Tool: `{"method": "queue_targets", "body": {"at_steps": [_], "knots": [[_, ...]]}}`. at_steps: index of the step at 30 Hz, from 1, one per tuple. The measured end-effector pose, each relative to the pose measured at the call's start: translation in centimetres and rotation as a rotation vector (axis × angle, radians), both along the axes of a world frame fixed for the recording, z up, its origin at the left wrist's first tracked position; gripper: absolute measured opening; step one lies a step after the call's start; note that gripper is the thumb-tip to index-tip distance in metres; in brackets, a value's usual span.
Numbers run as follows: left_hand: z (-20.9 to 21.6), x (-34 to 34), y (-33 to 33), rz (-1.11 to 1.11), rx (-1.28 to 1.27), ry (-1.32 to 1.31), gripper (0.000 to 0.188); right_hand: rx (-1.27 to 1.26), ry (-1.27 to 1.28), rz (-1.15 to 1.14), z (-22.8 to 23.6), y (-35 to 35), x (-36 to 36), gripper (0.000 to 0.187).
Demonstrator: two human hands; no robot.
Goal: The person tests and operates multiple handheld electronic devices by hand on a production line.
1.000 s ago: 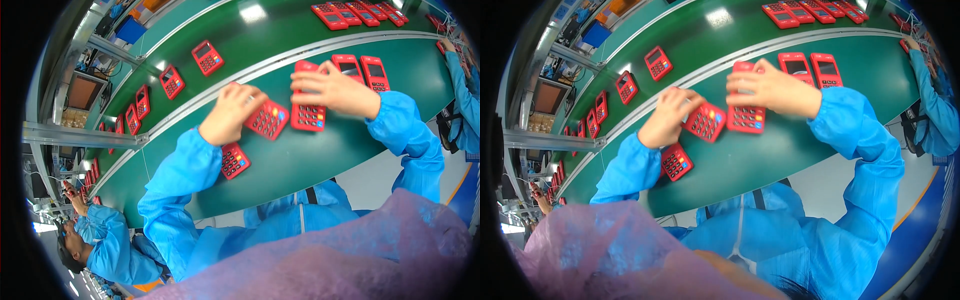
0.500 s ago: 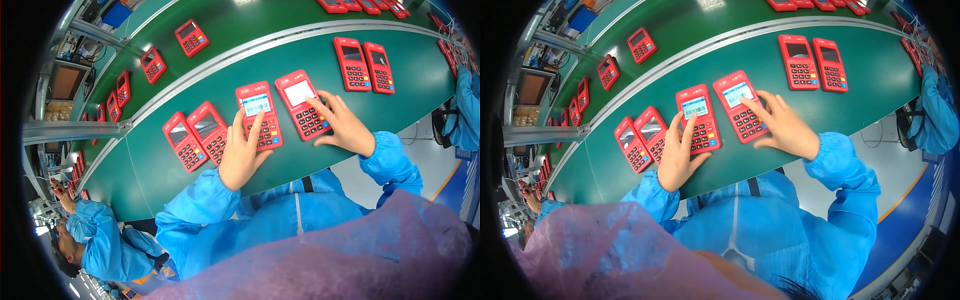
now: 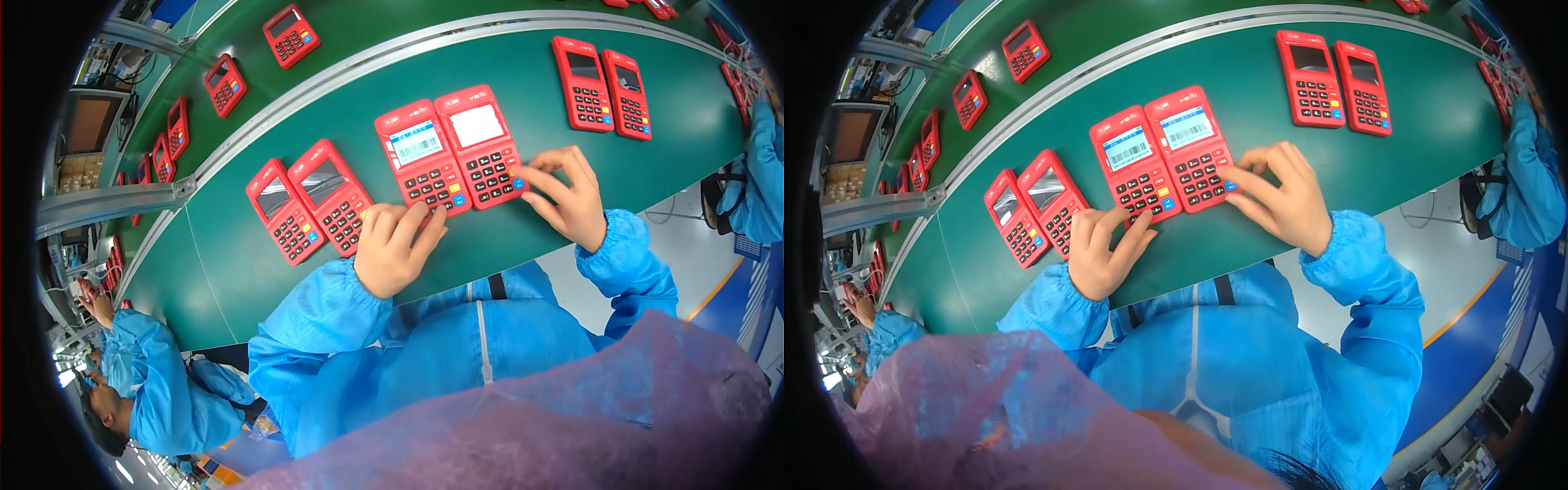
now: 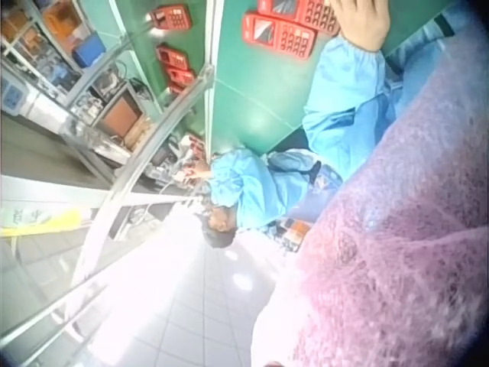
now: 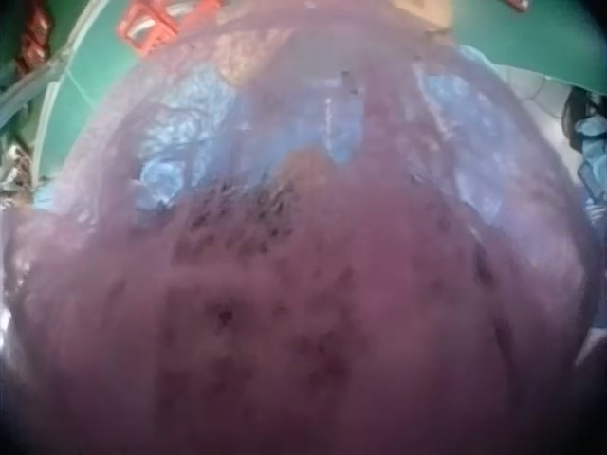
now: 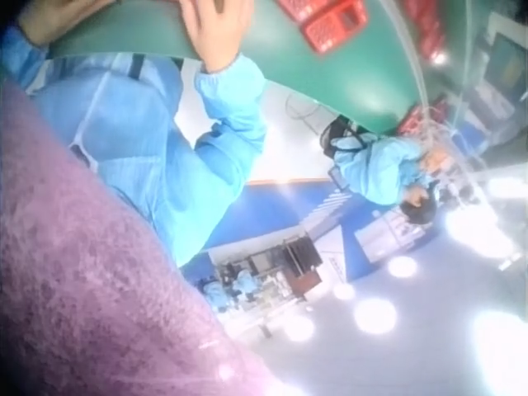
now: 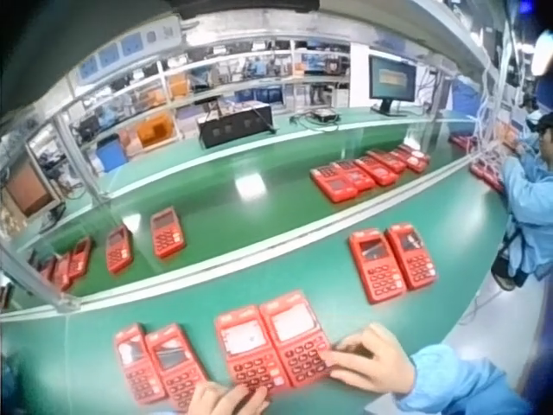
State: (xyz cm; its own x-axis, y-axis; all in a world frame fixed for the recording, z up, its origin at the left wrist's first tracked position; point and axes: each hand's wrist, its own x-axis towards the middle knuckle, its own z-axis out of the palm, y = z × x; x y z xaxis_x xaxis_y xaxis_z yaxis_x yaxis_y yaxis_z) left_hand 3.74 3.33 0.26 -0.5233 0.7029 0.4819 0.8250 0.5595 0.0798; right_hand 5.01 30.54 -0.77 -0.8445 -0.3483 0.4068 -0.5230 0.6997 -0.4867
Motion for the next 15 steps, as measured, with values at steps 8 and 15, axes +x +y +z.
{"method": "queue_targets", "body": {"at_steps": [8, 15], "knots": [[-0.40, -0.05, -0.30, -0.004, -0.106, 0.023, 0.039, 0.100, 0.128, 0.090, -0.33, 0.15, 0.45, 0.028], [-0.13, -0.25, -0.14, -0.010, -0.125, -0.001, 0.038, 0.066, 0.041, 0.096, -0.78, -0.03, 0.35, 0.031]]}}
